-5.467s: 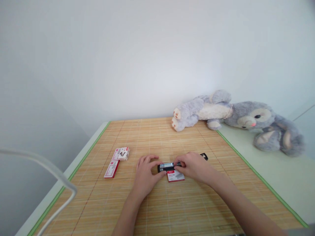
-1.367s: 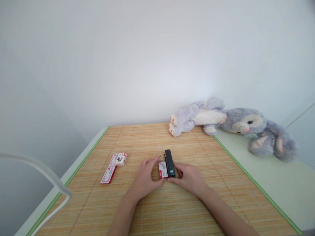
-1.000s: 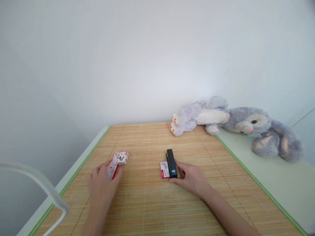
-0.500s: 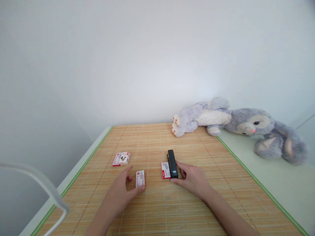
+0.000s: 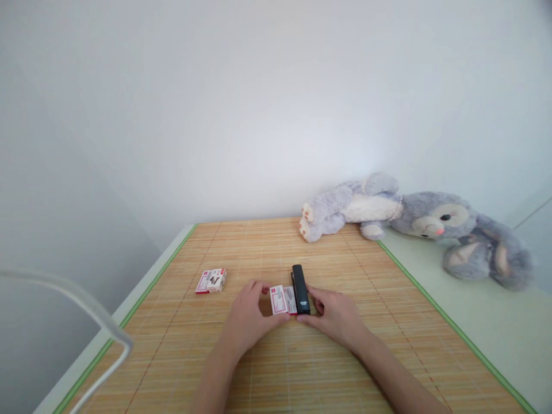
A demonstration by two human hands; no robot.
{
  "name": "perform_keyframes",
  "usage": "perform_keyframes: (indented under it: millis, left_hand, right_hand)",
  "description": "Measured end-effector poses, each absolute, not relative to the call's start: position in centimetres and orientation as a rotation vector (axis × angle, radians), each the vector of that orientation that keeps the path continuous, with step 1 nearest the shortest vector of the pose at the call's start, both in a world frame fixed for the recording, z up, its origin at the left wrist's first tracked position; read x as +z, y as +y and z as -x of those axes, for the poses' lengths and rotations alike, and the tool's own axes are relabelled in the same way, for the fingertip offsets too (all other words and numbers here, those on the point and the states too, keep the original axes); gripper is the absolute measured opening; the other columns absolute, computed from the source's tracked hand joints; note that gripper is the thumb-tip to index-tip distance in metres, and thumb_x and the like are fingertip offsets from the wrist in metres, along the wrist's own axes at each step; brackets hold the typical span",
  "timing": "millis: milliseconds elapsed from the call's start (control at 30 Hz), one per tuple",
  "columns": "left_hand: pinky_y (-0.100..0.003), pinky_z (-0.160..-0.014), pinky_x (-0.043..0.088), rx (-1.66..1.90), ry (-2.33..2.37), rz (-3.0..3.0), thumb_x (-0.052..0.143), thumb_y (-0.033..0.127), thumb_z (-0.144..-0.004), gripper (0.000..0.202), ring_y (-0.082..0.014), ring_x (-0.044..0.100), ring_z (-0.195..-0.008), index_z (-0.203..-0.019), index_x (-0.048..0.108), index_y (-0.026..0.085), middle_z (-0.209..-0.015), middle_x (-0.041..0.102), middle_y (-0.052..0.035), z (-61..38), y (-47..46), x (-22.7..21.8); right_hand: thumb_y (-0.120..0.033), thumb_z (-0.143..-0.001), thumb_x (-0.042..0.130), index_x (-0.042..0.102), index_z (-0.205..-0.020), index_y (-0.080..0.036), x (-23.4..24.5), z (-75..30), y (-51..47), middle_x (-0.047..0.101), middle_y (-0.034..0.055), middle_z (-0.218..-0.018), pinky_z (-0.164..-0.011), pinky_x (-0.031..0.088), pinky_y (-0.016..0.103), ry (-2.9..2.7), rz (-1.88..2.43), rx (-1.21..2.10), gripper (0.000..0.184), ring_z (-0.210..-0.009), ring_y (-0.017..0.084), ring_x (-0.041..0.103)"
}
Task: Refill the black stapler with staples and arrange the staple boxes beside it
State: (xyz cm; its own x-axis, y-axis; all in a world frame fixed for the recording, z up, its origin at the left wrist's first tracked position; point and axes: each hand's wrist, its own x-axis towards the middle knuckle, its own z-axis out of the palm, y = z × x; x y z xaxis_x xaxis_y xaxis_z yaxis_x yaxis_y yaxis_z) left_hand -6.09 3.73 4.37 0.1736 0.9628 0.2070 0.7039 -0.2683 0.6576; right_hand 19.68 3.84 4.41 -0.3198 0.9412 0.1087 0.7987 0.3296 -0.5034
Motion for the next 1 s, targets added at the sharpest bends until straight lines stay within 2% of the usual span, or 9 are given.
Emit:
perform_keyframes:
  millis: [233, 533, 600, 667, 733, 767, 900, 933, 1000]
  left_hand:
    - [-0.040, -0.089, 0.046, 0.829, 1.445, -2.149, 0.089, 0.053, -0.067, 0.058, -0.0266, 0.060, -0.102, -0.110, 0.061, 0.025, -0.110, 0.064, -0.0059, 4.4, 5.0, 3.9]
    - [-0.041, -0.093, 0.045, 0.844, 1.399, -2.166, 0.088, 0.058, -0.068, 0.064, -0.0286, 0.059, -0.108, -0.117, 0.062, 0.027, -0.117, 0.066, -0.0061, 4.0, 5.4, 3.1]
    - [-0.042, -0.094, 0.046, 0.850, 1.402, -2.153, 0.089, 0.061, -0.063, 0.072, -0.0296, 0.059, -0.109, -0.120, 0.061, 0.026, -0.119, 0.065, -0.0075, 3.8, 5.4, 2.7]
    - [-0.043, -0.099, 0.045, 0.882, 1.396, -2.145, 0.090, 0.064, -0.060, 0.087, -0.0306, 0.057, -0.116, -0.131, 0.057, 0.027, -0.128, 0.062, -0.0090, 4.1, 5.4, 2.6]
    - [-0.045, -0.105, 0.043, 0.956, 1.439, -2.143, 0.086, 0.065, -0.065, 0.095, -0.0305, 0.054, -0.124, -0.144, 0.048, 0.028, -0.136, 0.058, -0.0099, 5.2, 5.4, 2.8]
    - [-0.046, -0.108, 0.041, 1.008, 1.489, -2.144, 0.081, 0.065, -0.072, 0.092, -0.0301, 0.052, -0.126, -0.148, 0.044, 0.029, -0.139, 0.056, -0.0102, 6.2, 5.6, 3.0]
    - [-0.051, -0.118, 0.030, 1.260, 1.835, -2.068, 0.046, 0.051, -0.101, 0.060, -0.0280, 0.047, -0.135, -0.155, 0.036, 0.028, -0.148, 0.053, -0.0091, 13.2, 6.7, 3.4]
    - [-0.051, -0.118, 0.029, 1.276, 1.923, -2.020, 0.039, 0.046, -0.103, 0.056, -0.0272, 0.047, -0.135, -0.156, 0.034, 0.028, -0.149, 0.052, -0.0082, 15.4, 7.0, 3.2]
    - [-0.052, -0.119, 0.030, 1.121, 2.054, -2.012, 0.046, 0.044, -0.097, 0.066, -0.0297, 0.046, -0.136, -0.159, 0.031, 0.023, -0.151, 0.052, -0.0101, 19.3, 7.6, 2.5]
  right_hand:
    - [-0.064, -0.082, 0.072, 0.072, -0.112, -0.030, 4.2, -19.7, 4.0, 0.063, -0.0040, -0.070, -0.058, 0.027, 0.026, -2.210, 1.525, 0.523, 0.045, -0.062, 0.015, 0.056]
    - [-0.062, -0.084, 0.070, 0.070, -0.122, -0.031, 4.5, -19.8, 3.9, 0.063, -0.0037, -0.071, -0.058, 0.028, 0.026, -2.220, 1.523, 0.543, 0.049, -0.063, 0.015, 0.056]
    - [-0.061, -0.084, 0.070, 0.071, -0.121, -0.031, 4.5, -19.7, 3.9, 0.063, -0.0035, -0.071, -0.059, 0.029, 0.026, -2.225, 1.517, 0.544, 0.047, -0.063, 0.016, 0.056]
    - [-0.060, -0.084, 0.071, 0.071, -0.121, -0.031, 4.4, -19.7, 3.9, 0.063, -0.0037, -0.070, -0.059, 0.029, 0.026, -2.219, 1.525, 0.544, 0.047, -0.063, 0.015, 0.056]
    - [-0.059, -0.082, 0.074, 0.069, -0.125, -0.032, 4.3, -19.7, 3.9, 0.063, -0.0042, -0.070, -0.059, 0.029, 0.026, -2.206, 1.545, 0.547, 0.051, -0.063, 0.016, 0.057]
    - [-0.058, -0.080, 0.075, 0.067, -0.128, -0.032, 4.3, -19.8, 3.9, 0.063, -0.0044, -0.070, -0.058, 0.029, 0.026, -2.200, 1.554, 0.547, 0.055, -0.064, 0.016, 0.057]
    - [-0.059, -0.078, 0.077, 0.065, -0.132, -0.032, 4.3, -19.8, 3.9, 0.065, -0.0042, -0.072, -0.059, 0.030, 0.026, -2.194, 1.566, 0.553, 0.061, -0.065, 0.017, 0.058]
    - [-0.060, -0.079, 0.077, 0.066, -0.131, -0.032, 4.3, -19.7, 3.9, 0.065, -0.0041, -0.071, -0.059, 0.030, 0.026, -2.195, 1.569, 0.558, 0.060, -0.065, 0.017, 0.058]
    - [-0.060, -0.079, 0.076, 0.067, -0.129, -0.032, 4.4, -19.7, 4.0, 0.065, -0.0039, -0.071, -0.058, 0.029, 0.026, -2.195, 1.584, 0.565, 0.058, -0.065, 0.017, 0.058]
